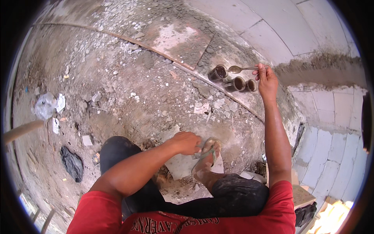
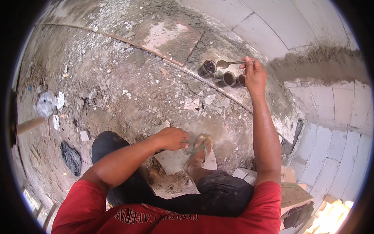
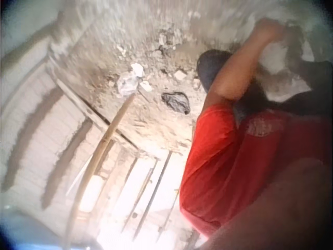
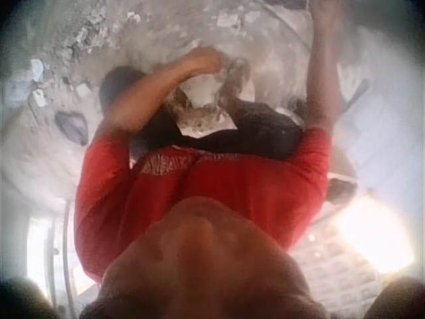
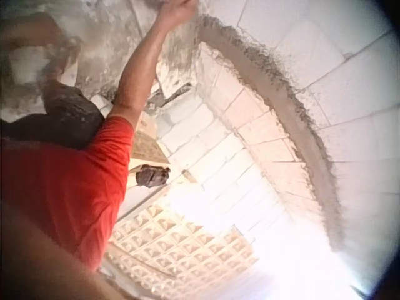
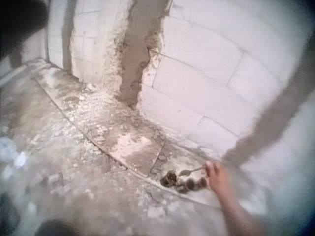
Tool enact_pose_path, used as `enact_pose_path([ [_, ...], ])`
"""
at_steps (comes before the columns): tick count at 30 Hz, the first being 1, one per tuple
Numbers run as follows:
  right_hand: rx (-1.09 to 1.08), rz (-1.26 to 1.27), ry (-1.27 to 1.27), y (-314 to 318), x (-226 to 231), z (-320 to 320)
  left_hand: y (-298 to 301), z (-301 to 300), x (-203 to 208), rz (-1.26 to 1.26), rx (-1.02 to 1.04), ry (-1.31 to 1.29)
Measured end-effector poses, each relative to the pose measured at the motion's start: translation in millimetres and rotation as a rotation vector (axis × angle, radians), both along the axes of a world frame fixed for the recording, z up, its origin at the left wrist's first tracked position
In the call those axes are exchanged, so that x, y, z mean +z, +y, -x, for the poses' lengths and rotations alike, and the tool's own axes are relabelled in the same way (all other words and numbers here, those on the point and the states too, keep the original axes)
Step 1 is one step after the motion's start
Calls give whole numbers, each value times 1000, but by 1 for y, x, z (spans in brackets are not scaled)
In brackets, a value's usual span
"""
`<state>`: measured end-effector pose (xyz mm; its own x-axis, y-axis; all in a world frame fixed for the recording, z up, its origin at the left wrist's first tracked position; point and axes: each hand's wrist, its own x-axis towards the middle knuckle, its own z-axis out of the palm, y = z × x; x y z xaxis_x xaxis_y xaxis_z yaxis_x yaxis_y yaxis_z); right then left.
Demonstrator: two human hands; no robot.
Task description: The person prepares multiple glasses of coffee by spooning ingredients from jars and then pouring hot water from a kettle into each glass while sitting on the floor of a construction site.
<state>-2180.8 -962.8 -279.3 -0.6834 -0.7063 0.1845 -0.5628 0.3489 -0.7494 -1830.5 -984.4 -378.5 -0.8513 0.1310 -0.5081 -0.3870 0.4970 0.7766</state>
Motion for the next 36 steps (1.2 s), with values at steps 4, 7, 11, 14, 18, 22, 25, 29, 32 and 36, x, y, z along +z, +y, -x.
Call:
enact_pose_path([
  [4, -105, 2, -4, 30, 0, 15, 4, -2, -5, -6, -18, -8],
  [7, -127, -109, 29, 40, -12, 12, 5, -4, -7, 2, -34, -6],
  [11, -44, -233, -8, 47, -42, 6, 5, -3, -6, 7, -34, -28],
  [14, 25, -277, -60, 49, -55, 12, 2, -2, -2, -6, -17, -15],
  [18, 67, -328, -35, 42, -61, 10, -1, -6, -8, -5, 7, -3],
  [22, 59, -383, 62, 37, -63, 14, -3, -6, -5, -6, 30, -8],
  [25, 10, -402, 132, 33, -67, 17, -4, -7, -4, -2, 37, -17],
  [29, -128, -430, 23, 32, -72, 29, -7, -7, 0, 3, 42, -12],
  [32, -198, -346, -182, 36, -77, 34, -8, -7, 1, 3, 35, -22],
  [36, -331, -221, -347, 40, -79, 32, -10, -9, 2, 2, 38, -28],
])
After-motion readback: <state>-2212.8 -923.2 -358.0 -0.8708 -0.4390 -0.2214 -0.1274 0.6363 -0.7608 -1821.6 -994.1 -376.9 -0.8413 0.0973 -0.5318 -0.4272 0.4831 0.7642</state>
